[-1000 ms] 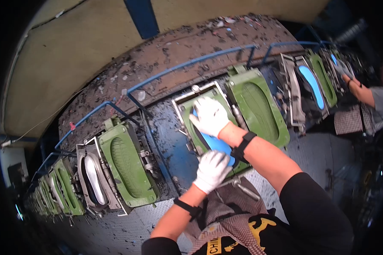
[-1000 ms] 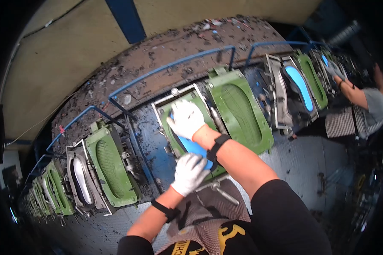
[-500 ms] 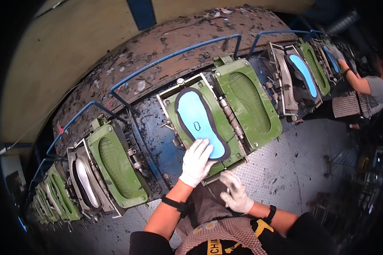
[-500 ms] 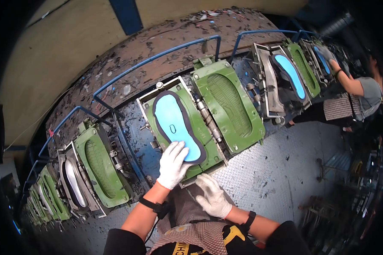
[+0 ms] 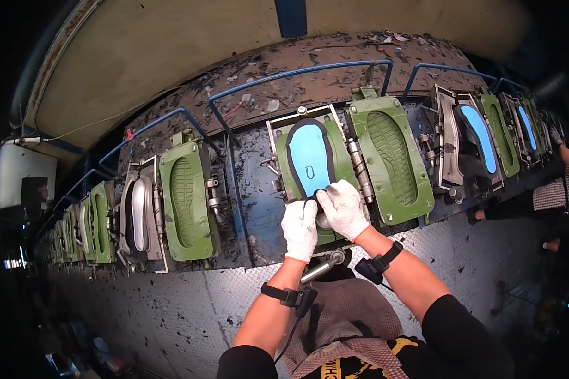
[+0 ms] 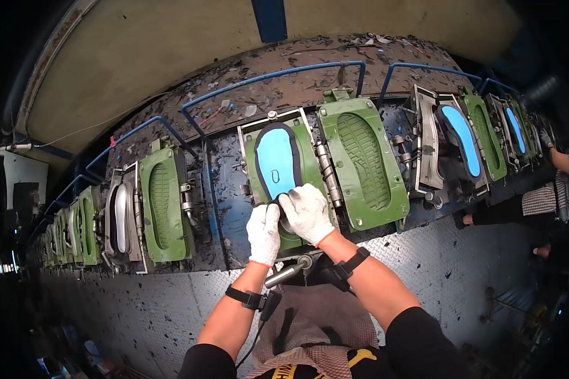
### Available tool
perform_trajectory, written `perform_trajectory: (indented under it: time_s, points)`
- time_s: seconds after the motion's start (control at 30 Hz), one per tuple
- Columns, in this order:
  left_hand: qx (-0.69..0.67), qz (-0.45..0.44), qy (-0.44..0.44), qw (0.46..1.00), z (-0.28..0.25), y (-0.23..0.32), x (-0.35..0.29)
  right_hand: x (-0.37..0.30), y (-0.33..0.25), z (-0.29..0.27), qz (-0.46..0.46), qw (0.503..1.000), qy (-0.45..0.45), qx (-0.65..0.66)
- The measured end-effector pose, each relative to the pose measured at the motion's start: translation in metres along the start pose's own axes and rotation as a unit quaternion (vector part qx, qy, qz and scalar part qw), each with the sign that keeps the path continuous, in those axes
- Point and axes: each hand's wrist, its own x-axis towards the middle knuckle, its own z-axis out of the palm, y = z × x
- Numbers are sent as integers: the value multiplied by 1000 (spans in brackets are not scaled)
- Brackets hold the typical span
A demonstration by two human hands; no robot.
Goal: The recorder takes shoe components (insoles and uppers) and places them into molds on a conveyor belt system in a shoe factory.
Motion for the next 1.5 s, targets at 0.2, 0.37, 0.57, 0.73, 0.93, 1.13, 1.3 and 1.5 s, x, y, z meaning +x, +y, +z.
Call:
perform_trajectory:
  time_s: [0.2,0.37,0.57,0.73,0.93,1.13,1.3,1.5]
  points:
    - [29,148,-29,988,-31,15,-13,-12,-17,-23,110,986,-64,111]
    - [168,355,-161,906,-55,42,-5,-9,-44,-63,185,966,-91,158]
    - [141,407,-134,893,-47,38,-19,86,-43,-2,82,977,-103,-165]
    - [132,388,-173,895,-68,32,-21,95,-62,9,93,965,-144,-197]
    - [107,395,-163,898,-81,35,-21,128,-61,23,74,973,-92,-200]
    - [120,395,-152,898,-82,37,-24,131,-55,28,50,962,-120,-239]
    - [133,398,-158,894,-81,46,-24,131,-49,28,36,954,-120,-273]
    - [201,456,-461,734,-65,105,35,111,-20,-12,213,973,-86,-8]
